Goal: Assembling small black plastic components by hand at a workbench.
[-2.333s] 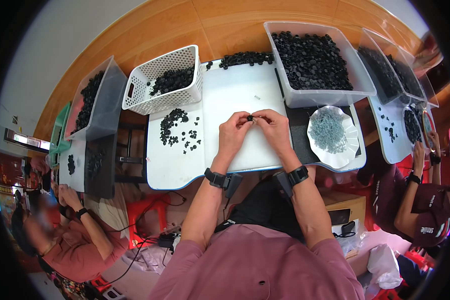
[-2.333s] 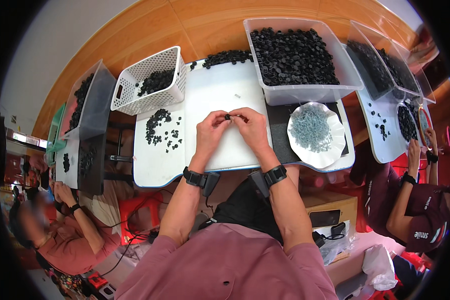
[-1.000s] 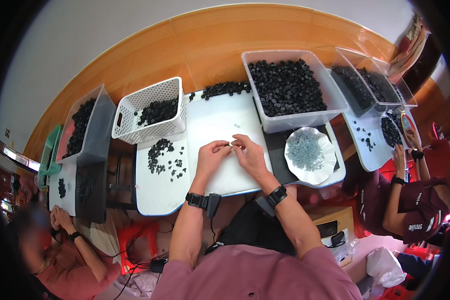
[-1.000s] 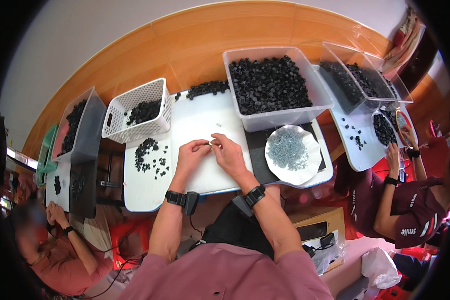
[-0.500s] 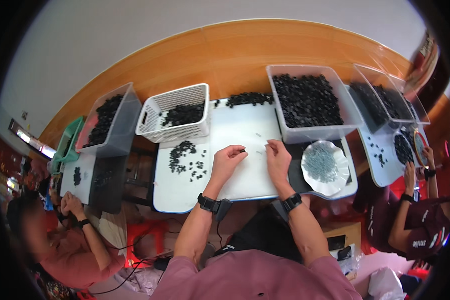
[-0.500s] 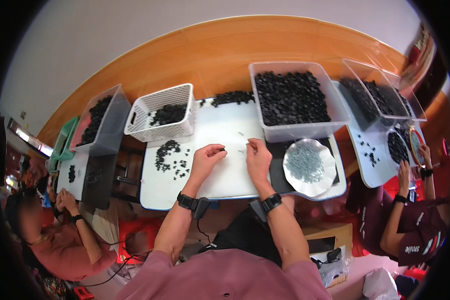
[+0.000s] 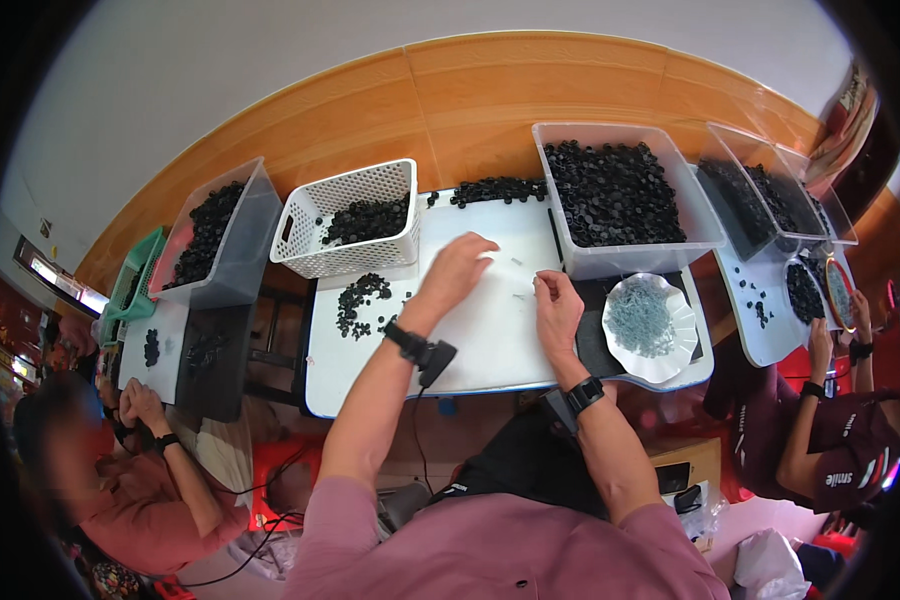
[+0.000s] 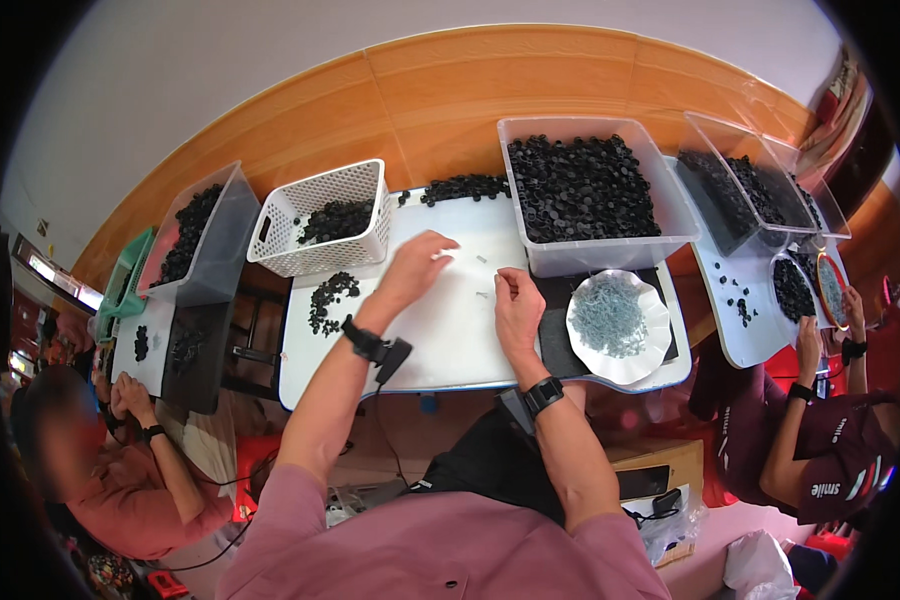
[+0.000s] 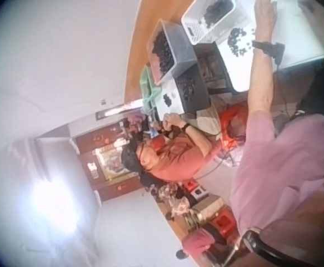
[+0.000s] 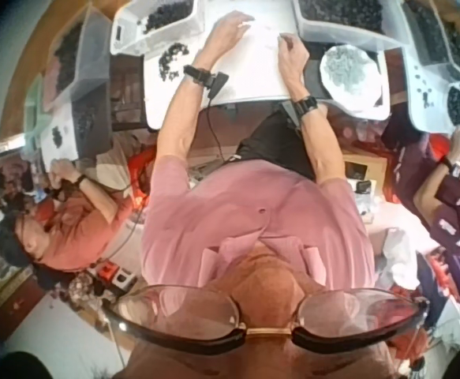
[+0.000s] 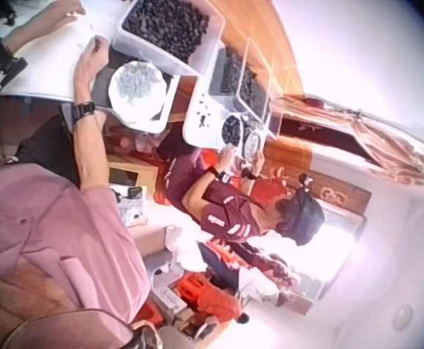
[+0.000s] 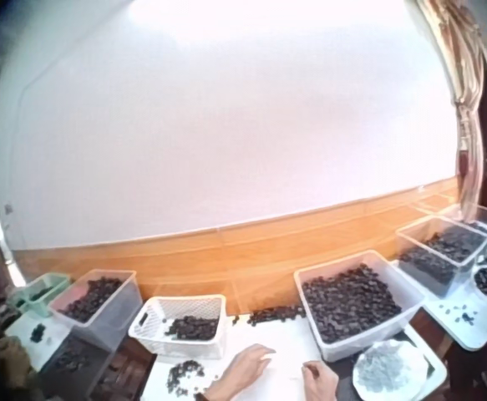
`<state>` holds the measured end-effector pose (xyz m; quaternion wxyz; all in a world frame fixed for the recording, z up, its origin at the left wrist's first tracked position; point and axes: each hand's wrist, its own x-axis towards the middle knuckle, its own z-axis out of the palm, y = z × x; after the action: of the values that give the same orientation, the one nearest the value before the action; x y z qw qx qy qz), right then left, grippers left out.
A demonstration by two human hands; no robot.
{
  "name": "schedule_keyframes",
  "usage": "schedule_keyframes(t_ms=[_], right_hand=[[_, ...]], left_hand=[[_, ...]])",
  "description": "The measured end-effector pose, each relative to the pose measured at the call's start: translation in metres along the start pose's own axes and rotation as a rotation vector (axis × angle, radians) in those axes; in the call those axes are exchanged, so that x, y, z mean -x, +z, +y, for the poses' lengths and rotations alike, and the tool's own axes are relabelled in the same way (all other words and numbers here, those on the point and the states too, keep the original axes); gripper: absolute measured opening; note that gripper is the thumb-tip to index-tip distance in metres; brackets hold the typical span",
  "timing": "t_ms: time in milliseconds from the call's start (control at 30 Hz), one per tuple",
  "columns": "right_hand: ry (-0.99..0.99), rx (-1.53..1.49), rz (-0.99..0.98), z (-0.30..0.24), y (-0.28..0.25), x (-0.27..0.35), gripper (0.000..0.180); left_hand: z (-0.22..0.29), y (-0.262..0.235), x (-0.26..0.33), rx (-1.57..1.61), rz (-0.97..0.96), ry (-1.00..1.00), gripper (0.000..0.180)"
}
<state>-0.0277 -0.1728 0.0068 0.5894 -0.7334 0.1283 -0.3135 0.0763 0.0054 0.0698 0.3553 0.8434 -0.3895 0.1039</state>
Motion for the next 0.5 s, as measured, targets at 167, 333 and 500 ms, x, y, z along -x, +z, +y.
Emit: schedule_keyframes(t_ms=[167, 333, 500], right_hand=[[-0.042, -0.015, 0.003, 0.009, 0.005, -0.001, 0.011], [-0.042, 0.022, 0.012, 0.013, -0.004, -0.002, 0.011], [0.01, -0.034, -0.044, 0.003, 0.002, 0.001, 0.012]], left_hand=[[-0.019, 0.059, -0.019, -0.127, -0.106, -0.02, 0.02], [-0.016, 0.071, -0.044, -0.145, -0.228, -0.085, 0.011], [-0.019, 0.059, -0.052, -0.189, -0.391, -0.217, 0.015]])
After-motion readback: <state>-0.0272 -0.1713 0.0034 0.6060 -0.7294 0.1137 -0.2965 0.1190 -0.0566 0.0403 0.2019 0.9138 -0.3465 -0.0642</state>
